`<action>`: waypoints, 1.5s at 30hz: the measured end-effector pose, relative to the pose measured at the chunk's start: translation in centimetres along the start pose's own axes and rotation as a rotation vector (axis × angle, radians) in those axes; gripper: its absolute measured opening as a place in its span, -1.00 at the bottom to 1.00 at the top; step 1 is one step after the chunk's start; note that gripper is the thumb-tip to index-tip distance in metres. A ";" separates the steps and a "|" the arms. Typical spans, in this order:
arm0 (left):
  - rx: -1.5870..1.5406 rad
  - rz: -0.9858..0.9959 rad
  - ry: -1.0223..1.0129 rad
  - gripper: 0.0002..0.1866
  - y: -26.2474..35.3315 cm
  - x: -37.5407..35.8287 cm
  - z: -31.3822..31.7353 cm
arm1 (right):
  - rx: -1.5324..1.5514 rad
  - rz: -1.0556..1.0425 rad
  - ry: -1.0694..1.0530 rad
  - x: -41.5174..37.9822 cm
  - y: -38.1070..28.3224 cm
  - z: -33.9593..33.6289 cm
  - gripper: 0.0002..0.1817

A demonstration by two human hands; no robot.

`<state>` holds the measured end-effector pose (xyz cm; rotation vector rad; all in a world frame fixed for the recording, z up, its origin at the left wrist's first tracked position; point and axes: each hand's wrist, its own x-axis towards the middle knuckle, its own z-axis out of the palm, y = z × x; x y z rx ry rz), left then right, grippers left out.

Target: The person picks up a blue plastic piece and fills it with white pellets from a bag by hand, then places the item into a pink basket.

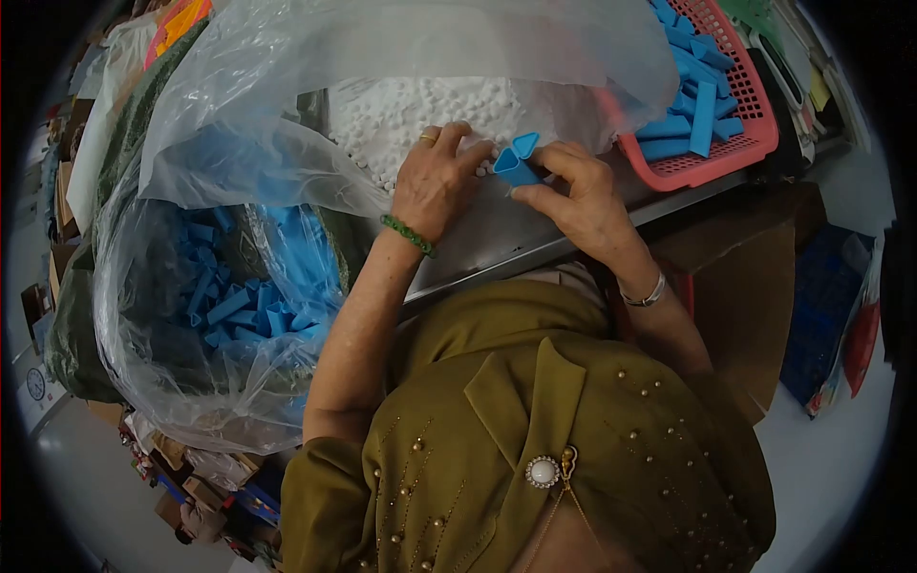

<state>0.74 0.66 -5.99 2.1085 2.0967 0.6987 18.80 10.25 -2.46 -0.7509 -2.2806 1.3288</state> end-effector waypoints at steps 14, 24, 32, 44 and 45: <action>-0.053 -0.322 -0.006 -0.58 0.0 -3.4 -3.8 | -0.440 -0.092 -0.033 0.6 0.0 -0.6 -0.68; -0.027 -0.320 0.026 -0.57 -0.7 -2.9 -0.8 | -0.563 0.002 -0.149 1.5 -0.4 -0.3 -0.75; -0.168 -0.307 0.140 -0.62 -0.3 -2.4 -3.8 | -0.274 -0.008 -0.054 0.3 -0.9 -1.8 -0.77; -0.567 -0.624 0.105 -0.75 1.3 -8.6 -9.1 | 0.200 0.180 0.120 -6.0 -1.0 -3.0 -0.88; -0.518 -0.606 0.112 -0.76 1.3 -8.7 -9.2 | 0.152 0.201 0.117 -6.1 -1.3 -2.7 -0.88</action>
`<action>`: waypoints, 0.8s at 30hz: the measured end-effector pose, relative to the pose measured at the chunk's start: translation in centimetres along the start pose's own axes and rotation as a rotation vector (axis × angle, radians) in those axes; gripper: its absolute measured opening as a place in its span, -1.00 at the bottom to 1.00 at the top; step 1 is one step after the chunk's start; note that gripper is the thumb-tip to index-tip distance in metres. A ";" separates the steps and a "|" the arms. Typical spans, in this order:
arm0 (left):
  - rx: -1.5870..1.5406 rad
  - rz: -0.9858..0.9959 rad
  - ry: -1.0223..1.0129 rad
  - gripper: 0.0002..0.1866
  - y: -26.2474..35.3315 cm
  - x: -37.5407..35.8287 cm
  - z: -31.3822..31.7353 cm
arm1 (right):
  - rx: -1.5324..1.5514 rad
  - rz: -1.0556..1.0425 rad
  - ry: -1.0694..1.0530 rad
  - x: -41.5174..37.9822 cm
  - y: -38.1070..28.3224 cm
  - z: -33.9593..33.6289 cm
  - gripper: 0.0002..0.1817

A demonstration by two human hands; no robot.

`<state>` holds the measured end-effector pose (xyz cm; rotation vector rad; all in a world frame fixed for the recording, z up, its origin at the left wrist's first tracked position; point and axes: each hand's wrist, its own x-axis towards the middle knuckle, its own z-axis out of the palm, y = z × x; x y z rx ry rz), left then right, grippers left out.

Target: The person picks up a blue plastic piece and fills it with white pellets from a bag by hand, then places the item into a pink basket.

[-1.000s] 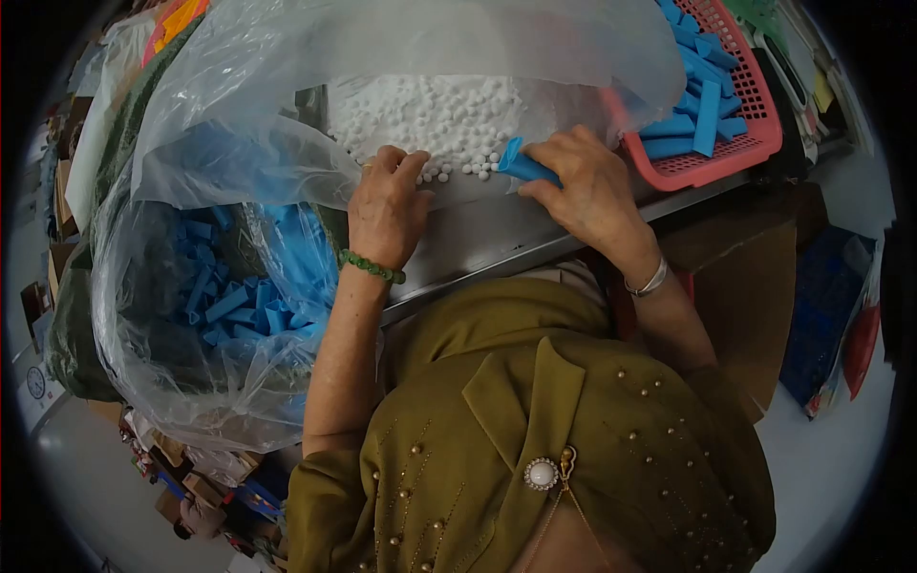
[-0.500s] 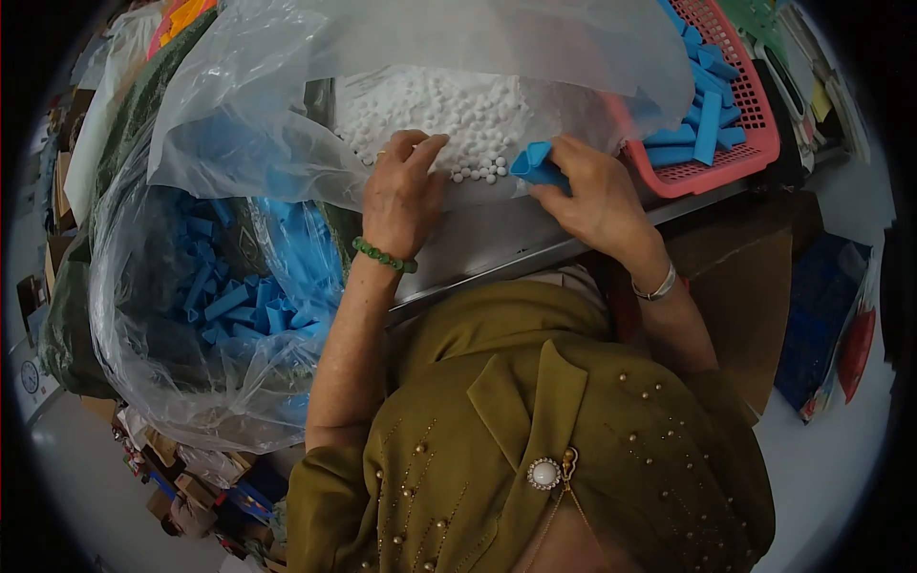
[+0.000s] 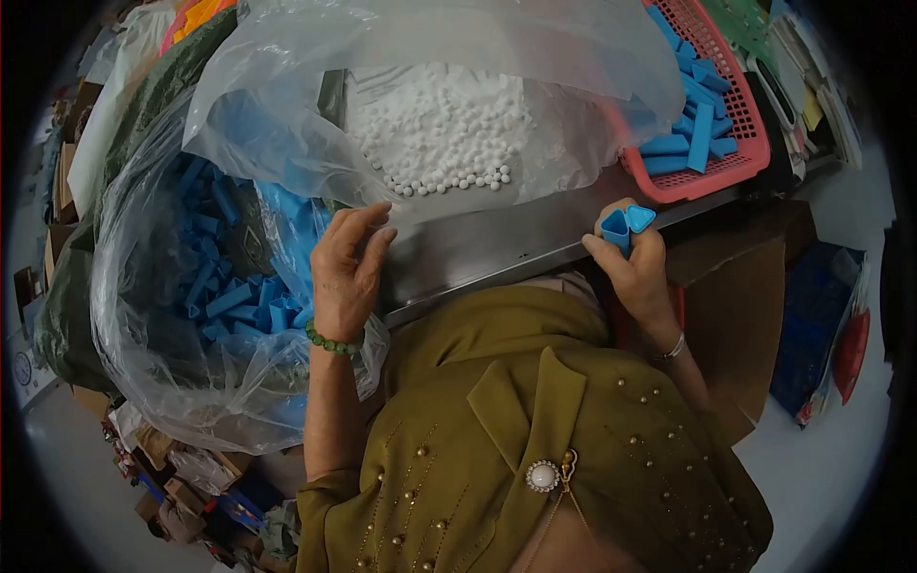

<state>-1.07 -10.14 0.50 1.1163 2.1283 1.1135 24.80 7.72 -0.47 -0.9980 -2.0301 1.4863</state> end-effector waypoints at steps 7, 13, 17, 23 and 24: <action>-0.415 -0.129 0.422 -0.76 -2.3 1.7 -5.3 | 0.275 0.078 0.516 2.8 -2.3 -4.4 -0.85; -0.210 -0.022 0.229 -0.70 -7.9 10.7 -4.7 | 0.162 0.059 0.281 7.1 -2.8 -2.2 -0.79; -0.299 -0.052 0.245 -0.72 -10.6 14.6 -4.9 | 0.164 0.023 0.330 7.6 -3.3 -2.2 -0.73; 0.629 0.247 0.173 -0.78 -9.8 15.2 -4.3 | 0.052 0.098 0.150 7.6 -3.7 -0.3 -0.80; 0.464 0.175 0.261 -0.79 -9.0 14.6 -3.8 | 0.057 0.101 0.155 7.7 -3.6 0.1 -0.80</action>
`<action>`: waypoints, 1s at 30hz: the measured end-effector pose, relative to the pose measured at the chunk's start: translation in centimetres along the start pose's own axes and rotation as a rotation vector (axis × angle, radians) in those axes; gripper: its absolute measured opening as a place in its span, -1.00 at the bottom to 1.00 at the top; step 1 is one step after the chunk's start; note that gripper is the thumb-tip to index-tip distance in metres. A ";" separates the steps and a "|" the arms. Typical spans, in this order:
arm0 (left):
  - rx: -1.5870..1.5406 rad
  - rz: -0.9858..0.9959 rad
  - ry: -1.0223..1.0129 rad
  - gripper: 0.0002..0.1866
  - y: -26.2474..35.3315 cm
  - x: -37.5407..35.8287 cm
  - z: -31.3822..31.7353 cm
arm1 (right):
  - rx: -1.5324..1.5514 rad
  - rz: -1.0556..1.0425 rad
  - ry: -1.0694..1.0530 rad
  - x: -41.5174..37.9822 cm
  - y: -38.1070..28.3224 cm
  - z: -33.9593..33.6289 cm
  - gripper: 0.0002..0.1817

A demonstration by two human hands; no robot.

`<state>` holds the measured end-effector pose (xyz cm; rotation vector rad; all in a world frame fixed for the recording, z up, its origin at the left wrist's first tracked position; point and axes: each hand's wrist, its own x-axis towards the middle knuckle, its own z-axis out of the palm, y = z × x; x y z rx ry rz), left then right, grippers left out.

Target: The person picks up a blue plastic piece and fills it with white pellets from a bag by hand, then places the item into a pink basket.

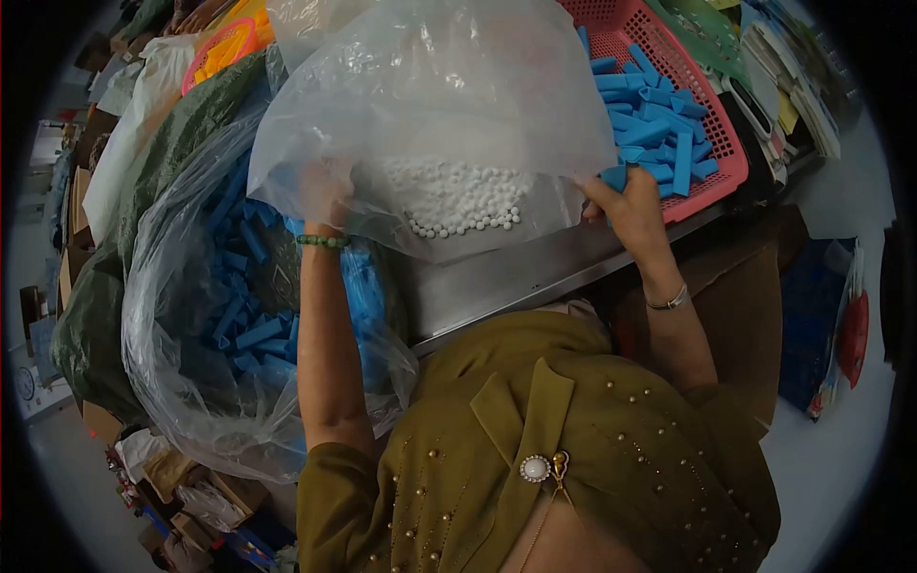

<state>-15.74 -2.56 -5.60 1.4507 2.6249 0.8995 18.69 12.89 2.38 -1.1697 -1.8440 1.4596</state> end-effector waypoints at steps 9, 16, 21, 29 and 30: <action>0.175 0.249 -0.001 -0.77 -0.4 -0.5 1.8 | 0.421 0.041 -0.055 -0.4 3.4 0.6 -0.72; -1.128 -0.247 -0.229 -0.65 -6.3 -0.2 5.0 | 1.116 0.124 -0.277 1.4 4.0 1.5 -0.61; -1.704 -0.252 -0.627 -0.57 -16.2 3.7 8.5 | 0.921 0.201 -0.057 4.0 4.4 3.8 -0.59; -0.912 0.051 -0.644 -0.57 -6.7 2.8 3.2 | -0.068 0.139 -0.260 10.6 0.4 4.7 -0.50; -1.155 -0.106 -0.732 -0.58 -7.5 3.0 2.9 | -0.057 0.147 -0.260 11.3 -0.3 5.0 -0.50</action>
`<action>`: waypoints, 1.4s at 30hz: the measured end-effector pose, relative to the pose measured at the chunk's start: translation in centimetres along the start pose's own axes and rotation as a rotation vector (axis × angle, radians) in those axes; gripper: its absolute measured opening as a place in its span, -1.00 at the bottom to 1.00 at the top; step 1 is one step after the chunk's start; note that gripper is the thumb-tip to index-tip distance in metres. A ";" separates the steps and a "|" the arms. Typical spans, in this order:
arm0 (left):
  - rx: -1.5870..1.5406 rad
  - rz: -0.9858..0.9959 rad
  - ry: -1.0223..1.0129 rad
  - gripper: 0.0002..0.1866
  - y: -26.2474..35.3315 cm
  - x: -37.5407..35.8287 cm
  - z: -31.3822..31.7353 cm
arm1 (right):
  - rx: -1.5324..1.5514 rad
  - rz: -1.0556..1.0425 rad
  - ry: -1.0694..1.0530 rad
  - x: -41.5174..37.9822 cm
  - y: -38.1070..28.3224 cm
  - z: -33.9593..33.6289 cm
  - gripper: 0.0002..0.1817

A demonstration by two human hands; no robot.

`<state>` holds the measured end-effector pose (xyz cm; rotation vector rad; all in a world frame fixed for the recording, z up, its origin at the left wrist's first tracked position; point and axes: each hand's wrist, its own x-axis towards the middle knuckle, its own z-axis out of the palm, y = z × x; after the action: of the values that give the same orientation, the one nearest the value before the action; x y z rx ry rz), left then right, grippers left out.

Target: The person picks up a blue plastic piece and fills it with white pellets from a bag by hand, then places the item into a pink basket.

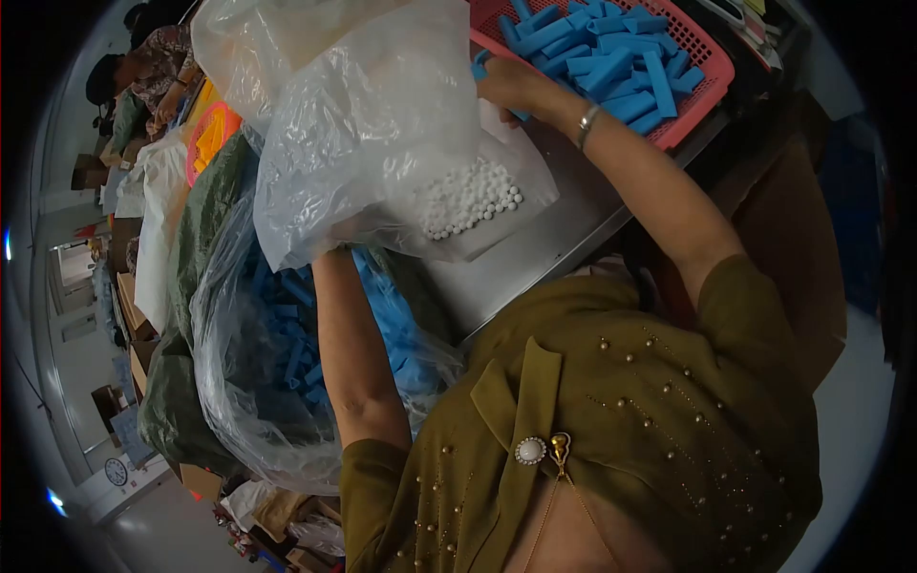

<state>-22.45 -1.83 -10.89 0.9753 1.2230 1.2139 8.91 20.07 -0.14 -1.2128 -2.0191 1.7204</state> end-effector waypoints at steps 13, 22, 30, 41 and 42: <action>-0.681 0.239 -0.068 -0.51 0.6 4.0 1.2 | -0.050 0.019 -0.040 4.4 3.6 2.1 -0.48; -0.517 0.349 0.116 -0.62 -2.0 3.2 -0.1 | -0.148 -0.047 -0.252 4.8 3.4 3.4 -0.51; -0.439 0.201 0.236 -0.71 -2.3 4.3 1.2 | -0.111 -0.056 -0.281 4.1 3.9 4.2 -0.53; -0.047 0.089 -0.087 -0.81 -2.1 4.3 -1.0 | -0.052 -0.051 -0.283 4.4 4.5 3.7 -0.56; 0.106 0.088 -0.012 -0.81 -2.3 4.4 -0.4 | -0.044 -0.054 -0.282 4.1 4.6 3.7 -0.56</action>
<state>-22.76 2.14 -13.78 1.1233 1.2568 1.2192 5.98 20.16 -6.63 -0.9620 -2.2331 1.9217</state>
